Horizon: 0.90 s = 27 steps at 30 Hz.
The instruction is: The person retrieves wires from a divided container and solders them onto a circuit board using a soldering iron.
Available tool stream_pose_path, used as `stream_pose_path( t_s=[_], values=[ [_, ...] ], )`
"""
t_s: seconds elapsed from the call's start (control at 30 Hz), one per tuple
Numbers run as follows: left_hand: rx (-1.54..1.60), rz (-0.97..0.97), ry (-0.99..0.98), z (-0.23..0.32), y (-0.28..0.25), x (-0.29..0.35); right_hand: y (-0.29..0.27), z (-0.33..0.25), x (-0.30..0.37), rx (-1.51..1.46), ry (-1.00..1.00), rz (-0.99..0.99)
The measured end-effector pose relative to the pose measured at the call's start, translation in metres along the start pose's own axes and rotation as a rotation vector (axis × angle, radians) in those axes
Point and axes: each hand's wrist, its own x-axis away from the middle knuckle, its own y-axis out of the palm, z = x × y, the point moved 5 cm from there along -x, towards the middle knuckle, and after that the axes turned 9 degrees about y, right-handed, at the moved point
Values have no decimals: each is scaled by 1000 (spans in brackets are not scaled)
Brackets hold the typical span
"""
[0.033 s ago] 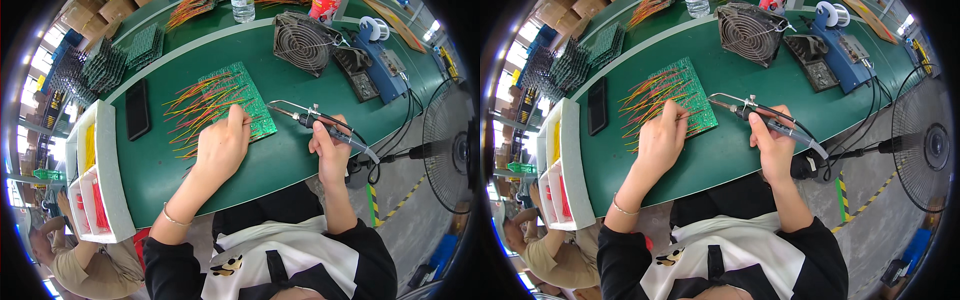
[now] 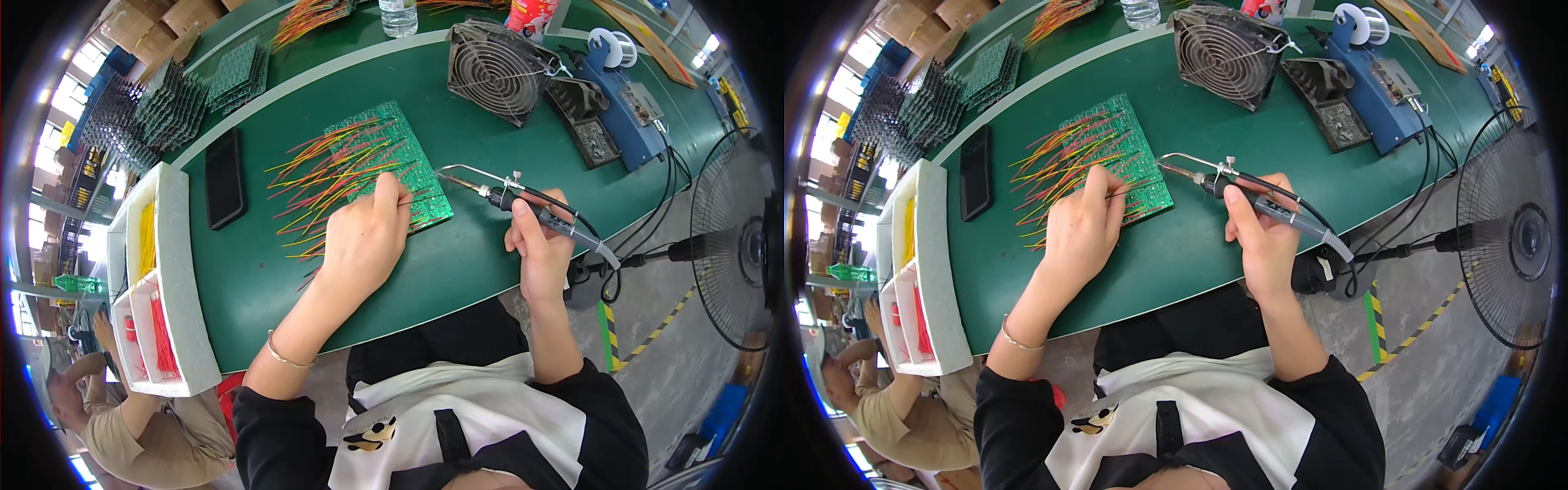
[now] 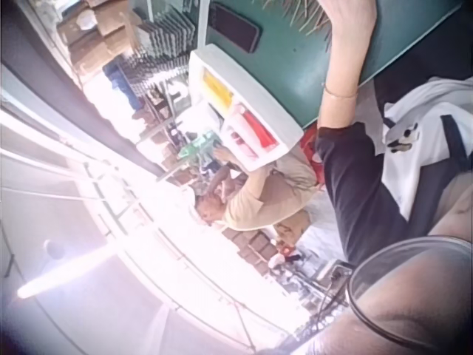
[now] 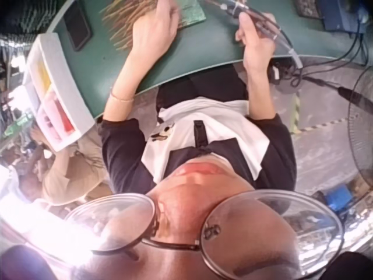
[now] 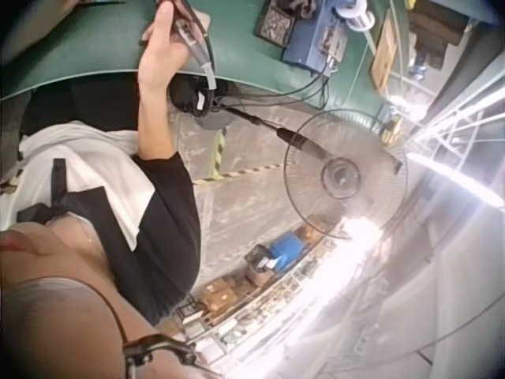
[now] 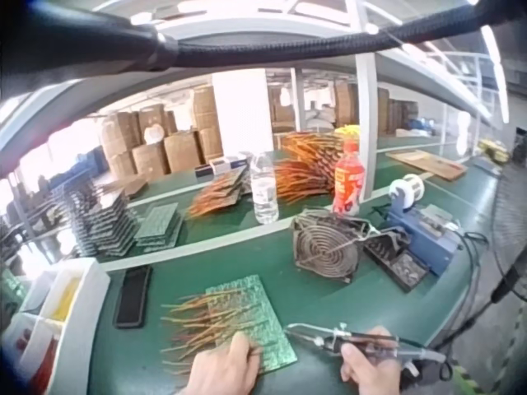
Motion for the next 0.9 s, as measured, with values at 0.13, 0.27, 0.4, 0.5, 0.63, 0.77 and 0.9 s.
stream_pose_path(
  t_s=[0.13,0.27,0.4,0.5,0.63,0.77,0.9],
  values=[
    [6,45,31,-3,6,1,-1,-1,0,14,-13,-10],
    [42,-13,-24,-3,7,3,-1,0,0,13,-17,-26],
    [52,-4,-14,-2,4,5,-1,0,1,8,-11,-38],
    [62,-12,-16,-2,4,6,0,2,0,21,-6,-47],
    [25,-47,-27,-2,5,6,2,-1,2,76,-34,2],
    [43,-38,-15,-2,5,6,2,-1,3,81,-35,11],
    [22,-54,-23,-2,4,6,-1,2,2,37,-7,-54]
  ],
)
